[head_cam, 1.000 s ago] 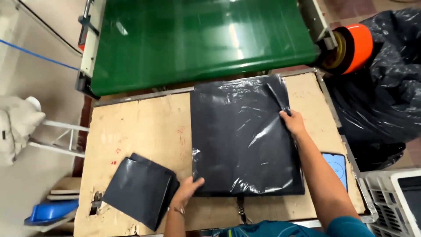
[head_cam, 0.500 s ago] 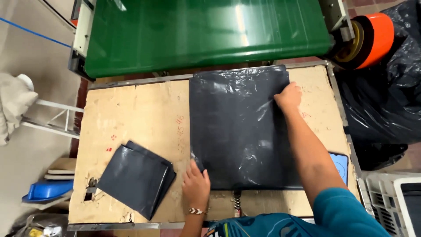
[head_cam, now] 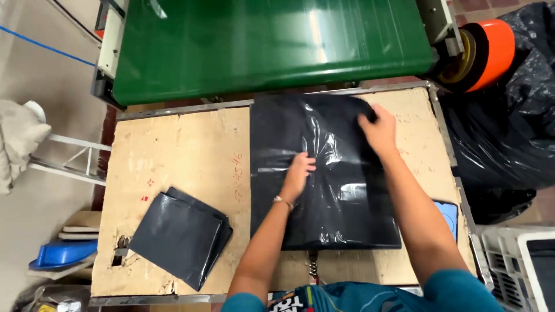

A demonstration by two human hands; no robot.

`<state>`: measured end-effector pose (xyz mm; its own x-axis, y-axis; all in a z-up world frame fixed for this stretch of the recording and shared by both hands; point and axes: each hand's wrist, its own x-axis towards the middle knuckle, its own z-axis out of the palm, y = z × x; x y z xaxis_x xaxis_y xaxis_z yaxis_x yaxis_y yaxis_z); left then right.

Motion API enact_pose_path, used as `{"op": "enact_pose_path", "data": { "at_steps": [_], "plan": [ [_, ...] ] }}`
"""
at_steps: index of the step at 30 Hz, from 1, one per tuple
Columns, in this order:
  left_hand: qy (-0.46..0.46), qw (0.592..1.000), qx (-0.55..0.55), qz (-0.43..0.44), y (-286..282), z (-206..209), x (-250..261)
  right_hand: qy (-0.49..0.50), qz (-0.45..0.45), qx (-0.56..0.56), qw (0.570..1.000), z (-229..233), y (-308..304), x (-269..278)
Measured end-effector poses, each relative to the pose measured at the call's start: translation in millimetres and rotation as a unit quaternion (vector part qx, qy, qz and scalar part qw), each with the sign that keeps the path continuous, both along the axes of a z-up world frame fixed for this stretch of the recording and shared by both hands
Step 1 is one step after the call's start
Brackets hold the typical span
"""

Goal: Folding and stacking plastic bags from a production line into a storage crate.

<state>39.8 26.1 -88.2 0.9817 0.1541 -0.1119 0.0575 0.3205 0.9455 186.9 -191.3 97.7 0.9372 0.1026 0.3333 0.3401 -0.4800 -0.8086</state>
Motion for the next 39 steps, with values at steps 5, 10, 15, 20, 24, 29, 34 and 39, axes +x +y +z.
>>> {"op": "enact_pose_path", "data": {
  "at_steps": [5, 10, 15, 20, 24, 29, 34, 39],
  "plan": [
    [0.089, 0.820, -0.535, -0.182, 115.1, 12.1, -4.8, -0.059, 0.143, 0.011, 0.988, 53.2, -71.0, -150.9],
    [0.132, 0.904, -0.399, -0.081, 223.1, -18.1, -25.3, -0.021, 0.149, -0.072, 0.986, -1.2, -121.8, -218.9],
    [0.168, 0.973, 0.027, 0.157, 163.1, 11.0, -76.4, -0.021, 0.130, -0.290, 0.948, -9.3, -133.6, -233.3],
    [0.091, 0.795, 0.560, 0.216, 49.1, 105.8, -91.2, -0.065, 0.068, -0.287, 0.953, -10.3, -60.6, -218.7],
    [-0.075, 0.726, 0.683, -0.031, -51.1, 149.6, -120.7, -0.158, 0.124, -0.191, 0.961, -43.8, 67.4, -221.2],
    [0.027, 0.704, 0.705, -0.081, -10.0, 146.6, -126.1, -0.189, 0.069, -0.366, 0.909, -79.7, 11.2, -185.6],
    [-0.025, 0.703, 0.707, -0.071, 56.8, 133.6, -209.2, -0.012, -0.026, -0.481, 0.876, -81.7, -52.1, -181.2],
    [-0.319, 0.562, 0.757, -0.099, 77.0, 80.4, -241.8, -0.119, 0.261, -0.321, 0.903, -88.8, 15.0, -291.0]
  ]
}}
